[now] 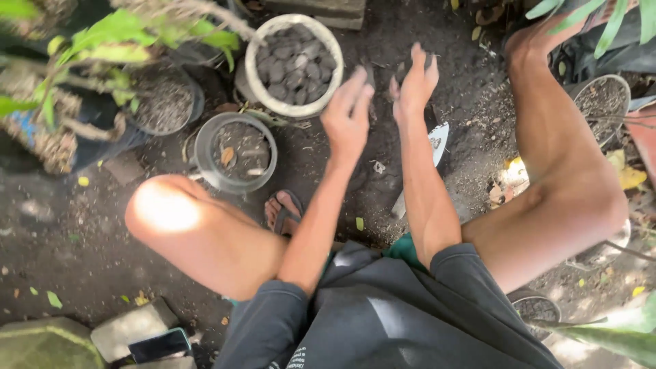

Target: Leveling and compacting soil in a small pot using a hand trowel and fingers.

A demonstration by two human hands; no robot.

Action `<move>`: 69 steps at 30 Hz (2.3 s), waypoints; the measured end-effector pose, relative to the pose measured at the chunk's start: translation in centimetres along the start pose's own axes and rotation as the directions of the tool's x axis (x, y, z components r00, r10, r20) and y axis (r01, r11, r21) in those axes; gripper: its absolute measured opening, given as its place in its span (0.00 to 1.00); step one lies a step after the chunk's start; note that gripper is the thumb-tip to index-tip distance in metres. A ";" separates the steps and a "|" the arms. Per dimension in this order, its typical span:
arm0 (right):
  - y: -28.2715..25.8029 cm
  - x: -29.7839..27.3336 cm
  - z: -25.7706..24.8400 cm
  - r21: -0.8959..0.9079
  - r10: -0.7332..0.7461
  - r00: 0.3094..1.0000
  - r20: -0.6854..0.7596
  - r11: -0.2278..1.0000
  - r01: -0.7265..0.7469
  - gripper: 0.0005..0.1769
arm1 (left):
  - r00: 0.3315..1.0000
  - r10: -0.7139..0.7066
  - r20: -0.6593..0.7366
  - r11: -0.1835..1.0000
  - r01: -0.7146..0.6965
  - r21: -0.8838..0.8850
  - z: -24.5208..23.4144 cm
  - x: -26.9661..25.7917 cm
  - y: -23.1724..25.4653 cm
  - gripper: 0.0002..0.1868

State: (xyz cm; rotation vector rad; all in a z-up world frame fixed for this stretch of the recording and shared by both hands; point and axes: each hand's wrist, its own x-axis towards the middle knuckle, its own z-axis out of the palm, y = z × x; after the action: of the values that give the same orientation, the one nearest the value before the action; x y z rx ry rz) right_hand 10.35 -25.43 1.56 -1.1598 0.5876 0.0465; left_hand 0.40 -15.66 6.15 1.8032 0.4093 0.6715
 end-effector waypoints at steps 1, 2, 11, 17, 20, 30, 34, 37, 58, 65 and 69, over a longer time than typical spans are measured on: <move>-1.5 -1.6 1.9 0.003 -0.009 1.000 0.019 1.000 0.009 0.12 | 1.000 0.012 -0.017 1.000 -0.012 -0.002 -1.6 1.5 0.9 0.15; -3.0 -3.3 3.7 -0.046 -0.046 0.995 0.093 0.998 0.051 0.11 | 0.991 0.127 -0.040 0.992 -0.127 0.000 -3.2 3.0 2.0 0.14; -0.3 -11.3 11.4 -0.465 -0.528 0.529 0.664 0.263 0.846 0.11 | 0.947 0.321 0.009 0.900 -0.308 0.309 -9.8 10.2 0.3 0.15; 2.1 -13.2 10.6 -0.447 -0.616 0.482 0.623 0.226 0.865 0.18 | 0.914 0.258 0.314 0.579 -0.407 0.707 -10.8 10.5 -3.6 0.24; 2.3 -13.8 9.4 -0.343 -0.600 0.470 0.648 0.321 0.883 0.21 | 0.915 0.189 0.356 0.474 -0.402 0.783 -10.9 10.1 -4.8 0.28; 4.4 -14.0 7.8 -0.301 -0.575 0.481 0.662 0.384 0.873 0.38 | 0.862 0.226 0.454 0.243 -0.501 0.831 -8.5 16.6 -5.7 0.13; 4.4 -14.3 7.4 -0.265 -0.620 0.470 0.628 0.398 0.878 0.33 | 0.831 0.125 0.542 0.150 -0.556 0.818 -8.0 16.4 -6.9 0.14; 5.2 -13.8 7.0 -0.409 -0.646 0.504 0.573 0.308 0.859 0.23 | 0.819 0.072 0.569 0.138 -0.573 0.808 -8.4 15.3 -7.2 0.26; 3.9 -7.5 6.7 -0.045 -0.412 0.805 0.426 0.880 0.473 0.26 | 0.598 0.063 0.799 0.488 -0.717 0.498 -12.7 9.2 -0.5 0.57; 4.8 -4.8 7.1 -0.319 -0.353 0.831 0.430 0.802 0.506 0.33 | 0.723 0.058 0.688 0.677 -0.535 0.506 -13.3 8.7 -0.4 0.33; 5.7 -3.7 7.0 -0.383 -0.099 0.853 0.512 0.863 0.330 0.26 | 0.799 0.181 0.574 0.713 -0.509 0.483 -12.5 8.0 -1.7 0.36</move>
State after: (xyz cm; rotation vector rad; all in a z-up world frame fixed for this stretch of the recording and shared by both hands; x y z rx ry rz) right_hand 8.20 -15.99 0.25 -1.6070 -0.0162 0.2817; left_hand -1.14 -1.14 9.33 2.6504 -0.1101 0.3083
